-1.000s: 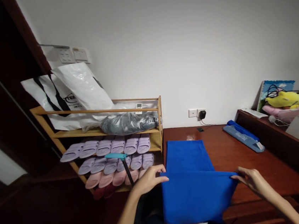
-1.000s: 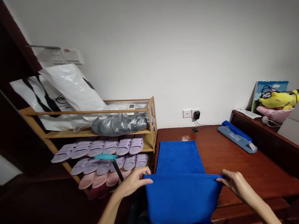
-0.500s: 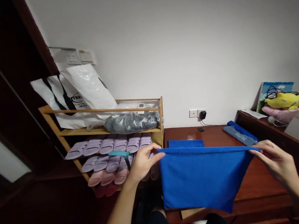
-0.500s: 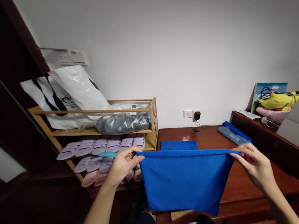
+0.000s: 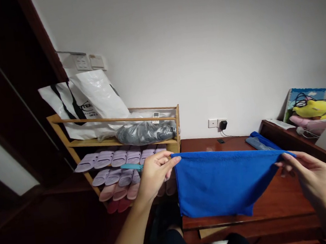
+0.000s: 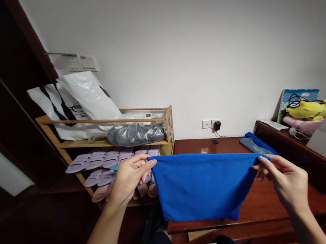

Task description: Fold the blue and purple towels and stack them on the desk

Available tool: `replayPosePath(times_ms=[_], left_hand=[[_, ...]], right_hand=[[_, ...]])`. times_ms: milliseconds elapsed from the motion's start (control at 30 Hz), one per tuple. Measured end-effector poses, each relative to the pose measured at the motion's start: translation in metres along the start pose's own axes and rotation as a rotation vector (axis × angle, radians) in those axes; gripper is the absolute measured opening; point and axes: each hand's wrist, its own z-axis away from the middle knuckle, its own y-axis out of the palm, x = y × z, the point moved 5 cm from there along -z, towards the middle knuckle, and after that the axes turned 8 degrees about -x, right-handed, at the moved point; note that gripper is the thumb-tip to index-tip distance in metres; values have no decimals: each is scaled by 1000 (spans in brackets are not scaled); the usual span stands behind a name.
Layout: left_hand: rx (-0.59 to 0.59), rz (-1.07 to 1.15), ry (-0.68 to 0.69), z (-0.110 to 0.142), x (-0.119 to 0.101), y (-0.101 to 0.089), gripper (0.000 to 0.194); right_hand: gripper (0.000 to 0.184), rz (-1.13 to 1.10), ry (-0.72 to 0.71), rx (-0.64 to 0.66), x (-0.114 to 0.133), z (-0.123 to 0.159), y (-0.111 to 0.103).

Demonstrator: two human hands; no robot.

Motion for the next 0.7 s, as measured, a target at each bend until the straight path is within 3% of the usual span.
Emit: replayPosePath(times_ms=[133,267,400,533,700], left_hand=[[27,11,-49,-10,11,6,31],[61,8,-102,-29,37,18,36],[41,-49,-264,-58,94,37,37],[20,-120,-384,-86,159,62,31],[37,-234,-504,-106,221,83,27]], right_hand=[[36,-25,31,32,-9,-11,12],[43,-16,88,154,-46,-35,43],[50,33,148,257,-106,-59,88],[51,87,187,269,-167,-70,130],[50,139,226,256,-226,-72,158]])
